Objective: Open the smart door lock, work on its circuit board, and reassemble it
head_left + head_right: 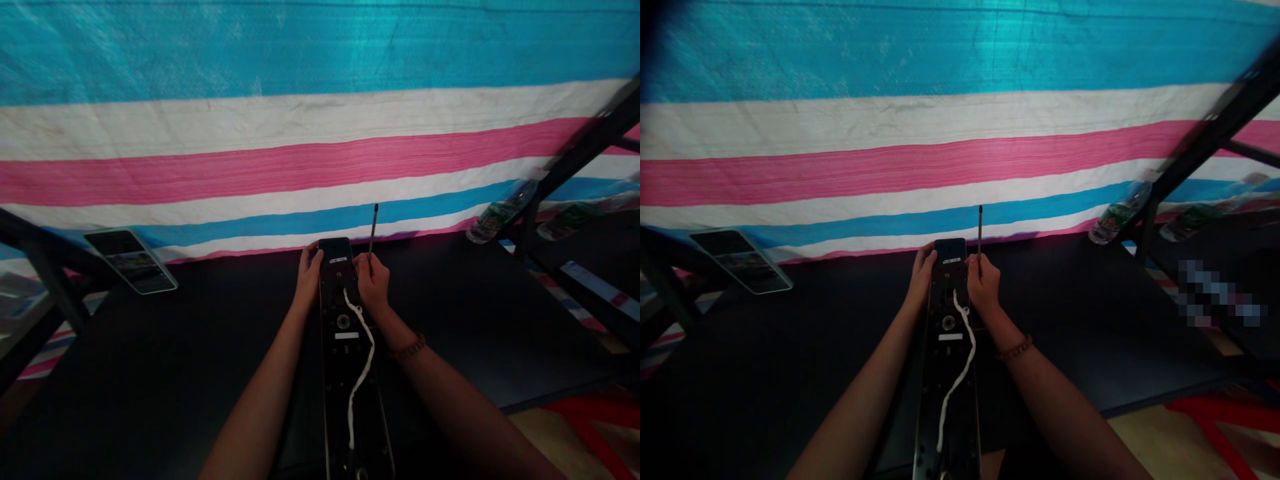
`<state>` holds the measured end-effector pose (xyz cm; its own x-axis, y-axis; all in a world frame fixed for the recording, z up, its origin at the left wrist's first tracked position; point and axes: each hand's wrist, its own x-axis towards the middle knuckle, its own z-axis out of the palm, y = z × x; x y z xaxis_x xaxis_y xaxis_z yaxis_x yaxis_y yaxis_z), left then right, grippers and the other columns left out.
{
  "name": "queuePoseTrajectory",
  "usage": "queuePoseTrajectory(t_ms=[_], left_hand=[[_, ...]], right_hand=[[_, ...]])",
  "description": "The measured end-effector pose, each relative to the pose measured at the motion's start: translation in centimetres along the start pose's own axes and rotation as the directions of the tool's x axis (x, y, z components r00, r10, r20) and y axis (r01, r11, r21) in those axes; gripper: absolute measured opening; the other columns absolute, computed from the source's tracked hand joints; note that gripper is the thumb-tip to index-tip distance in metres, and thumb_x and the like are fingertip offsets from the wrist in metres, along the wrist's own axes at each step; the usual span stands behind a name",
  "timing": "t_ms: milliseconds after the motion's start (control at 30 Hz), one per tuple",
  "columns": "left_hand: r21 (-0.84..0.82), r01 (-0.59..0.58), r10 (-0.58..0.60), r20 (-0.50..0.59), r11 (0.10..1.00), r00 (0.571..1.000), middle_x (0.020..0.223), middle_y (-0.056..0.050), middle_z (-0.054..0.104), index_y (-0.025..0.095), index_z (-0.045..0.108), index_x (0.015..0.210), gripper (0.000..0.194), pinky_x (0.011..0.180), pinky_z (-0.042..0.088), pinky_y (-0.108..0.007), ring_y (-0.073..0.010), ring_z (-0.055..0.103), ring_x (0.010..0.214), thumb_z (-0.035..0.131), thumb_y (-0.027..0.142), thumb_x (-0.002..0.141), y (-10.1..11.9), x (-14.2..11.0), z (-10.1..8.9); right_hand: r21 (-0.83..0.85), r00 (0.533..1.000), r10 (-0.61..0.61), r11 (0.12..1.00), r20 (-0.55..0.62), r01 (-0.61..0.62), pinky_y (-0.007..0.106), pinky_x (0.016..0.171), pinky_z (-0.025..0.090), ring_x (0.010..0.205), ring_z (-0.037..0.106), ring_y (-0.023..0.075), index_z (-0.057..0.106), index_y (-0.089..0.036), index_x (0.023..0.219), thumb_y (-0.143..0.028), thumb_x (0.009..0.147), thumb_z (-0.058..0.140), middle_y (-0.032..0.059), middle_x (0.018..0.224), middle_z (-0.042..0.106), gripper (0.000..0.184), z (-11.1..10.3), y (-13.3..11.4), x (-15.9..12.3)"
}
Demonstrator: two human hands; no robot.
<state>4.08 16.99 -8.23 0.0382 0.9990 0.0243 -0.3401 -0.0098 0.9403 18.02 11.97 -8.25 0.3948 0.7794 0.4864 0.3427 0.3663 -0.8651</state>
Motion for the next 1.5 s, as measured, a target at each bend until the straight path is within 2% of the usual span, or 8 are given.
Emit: queuePoseTrajectory(t_ms=[233, 533, 1067, 1333, 1500], left_hand=[[0.028, -0.026, 0.026, -0.005, 0.999, 1.000, 0.118, -0.006, 0.066, 0.024, 0.063, 0.117, 0.039, 0.083, 0.052, -0.029, -0.0193, 0.065, 0.099, 0.068, 0.046, 0.085, -0.3, 0.2, -0.1], [-0.019, -0.017, 0.017, 0.004, 1.000, 1.000, 0.117, -0.005, 0.066, 0.024, 0.064, 0.118, 0.040, 0.081, 0.053, -0.029, -0.0179, 0.066, 0.096, 0.070, 0.045, 0.085, -0.5, 0.3, -0.2], [0.013, 0.008, -0.008, 0.000, 1.000, 1.000, 0.114, -0.005, 0.067, 0.024, 0.063, 0.119, 0.040, 0.075, 0.054, -0.028, -0.0170, 0.066, 0.090, 0.069, 0.046, 0.086, -0.1, 0.0, -0.1], [-0.017, 0.014, -0.014, 0.010, 1.000, 1.000, 0.109, -0.004, 0.067, 0.024, 0.061, 0.120, 0.042, 0.071, 0.052, -0.026, -0.0156, 0.065, 0.084, 0.069, 0.046, 0.085, -0.7, 0.3, -0.3], [-0.002, 0.000, 0.000, -0.003, 1.000, 1.000, 0.113, -0.005, 0.067, 0.023, 0.062, 0.119, 0.041, 0.075, 0.053, -0.026, -0.0170, 0.066, 0.090, 0.069, 0.045, 0.085, -0.7, 0.3, -0.3]], right_hand=[[-0.020, 1.000, 0.002, 1.000, 0.002, -0.002, 0.025, 0.052, 0.034, 0.052, 0.044, 0.0120, 0.058, -0.021, 0.079, -0.046, 0.102, 0.043, -0.0038, 0.061, 0.048, 0.037, -0.1, -0.3, 0.1], [0.002, 1.000, -0.002, 1.000, 0.005, 0.002, 0.025, 0.052, 0.033, 0.052, 0.044, 0.0118, 0.059, -0.021, 0.081, -0.045, 0.102, 0.044, -0.0042, 0.061, 0.047, 0.036, -0.1, 0.1, 0.0], [0.000, 1.000, -0.005, 1.000, 0.000, 0.005, 0.026, 0.053, 0.034, 0.053, 0.043, 0.0121, 0.058, -0.021, 0.080, -0.045, 0.103, 0.043, -0.0039, 0.062, 0.047, 0.037, 0.0, -0.2, -0.1], [-0.018, 1.000, -0.009, 1.000, -0.007, 0.009, 0.026, 0.054, 0.035, 0.052, 0.043, 0.0119, 0.059, -0.020, 0.081, -0.044, 0.102, 0.044, -0.0042, 0.061, 0.048, 0.035, -0.1, -0.4, 0.0], [-0.034, 1.000, -0.016, 0.999, -0.009, 0.015, 0.026, 0.053, 0.035, 0.051, 0.043, 0.0117, 0.058, -0.021, 0.079, -0.046, 0.102, 0.043, -0.0041, 0.060, 0.048, 0.037, -0.1, -1.0, 0.1]])
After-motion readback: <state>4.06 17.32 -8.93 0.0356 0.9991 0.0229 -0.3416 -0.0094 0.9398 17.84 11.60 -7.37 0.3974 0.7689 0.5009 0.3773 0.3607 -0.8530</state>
